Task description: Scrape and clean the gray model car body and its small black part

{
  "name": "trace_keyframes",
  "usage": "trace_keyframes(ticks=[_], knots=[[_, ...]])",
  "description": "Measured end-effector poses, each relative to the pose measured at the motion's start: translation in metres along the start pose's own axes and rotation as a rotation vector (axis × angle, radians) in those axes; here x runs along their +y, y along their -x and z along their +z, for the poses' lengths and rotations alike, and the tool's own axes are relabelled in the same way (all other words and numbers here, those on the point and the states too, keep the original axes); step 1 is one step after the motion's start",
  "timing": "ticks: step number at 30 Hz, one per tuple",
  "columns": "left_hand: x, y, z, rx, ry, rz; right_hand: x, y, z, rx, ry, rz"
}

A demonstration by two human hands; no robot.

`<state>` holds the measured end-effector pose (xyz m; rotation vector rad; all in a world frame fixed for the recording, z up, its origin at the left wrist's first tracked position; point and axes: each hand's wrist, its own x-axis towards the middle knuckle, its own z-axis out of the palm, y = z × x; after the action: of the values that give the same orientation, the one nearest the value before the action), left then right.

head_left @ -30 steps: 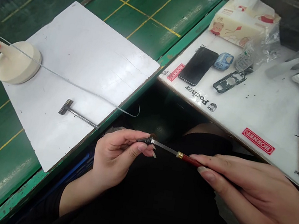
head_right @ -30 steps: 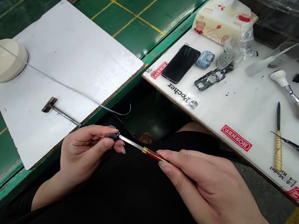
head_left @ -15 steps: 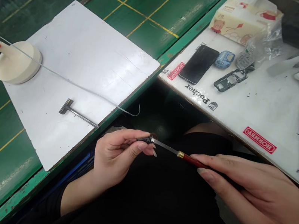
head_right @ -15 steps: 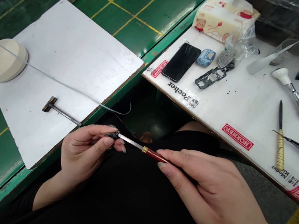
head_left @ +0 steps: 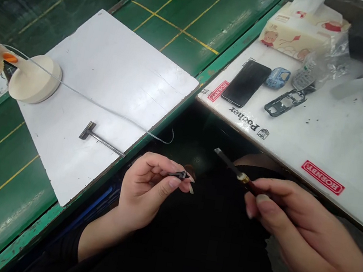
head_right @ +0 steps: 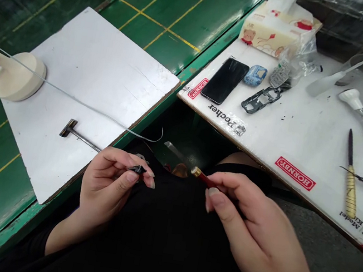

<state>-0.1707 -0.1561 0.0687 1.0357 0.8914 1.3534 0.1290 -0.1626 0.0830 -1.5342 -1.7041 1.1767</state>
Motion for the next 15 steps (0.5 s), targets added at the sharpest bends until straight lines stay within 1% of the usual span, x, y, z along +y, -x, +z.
trace_keyframes(ticks=[3,5,7,9,10,12,15], knots=[[0.0,-0.001,-0.002,-0.065,-0.089,0.077,-0.005,-0.005,0.02,-0.027,-0.213,0.074],[0.001,0.0,-0.005,-0.087,-0.191,0.106,-0.013,-0.009,0.03,-0.057,-0.277,0.086],[0.003,0.0,-0.008,-0.103,-0.3,0.124,-0.022,-0.014,0.036,-0.125,-0.324,0.086],[0.006,0.001,-0.01,-0.129,-0.381,0.155,-0.028,-0.018,0.037,-0.184,-0.343,0.055],[0.007,0.001,-0.01,-0.145,-0.406,0.176,-0.029,-0.019,0.036,-0.192,-0.335,0.035],[0.009,0.001,-0.01,-0.174,-0.445,0.209,-0.029,-0.021,0.034,-0.164,-0.298,0.002],[0.01,0.001,-0.008,-0.199,-0.472,0.217,-0.027,-0.021,0.029,-0.114,-0.254,0.002]])
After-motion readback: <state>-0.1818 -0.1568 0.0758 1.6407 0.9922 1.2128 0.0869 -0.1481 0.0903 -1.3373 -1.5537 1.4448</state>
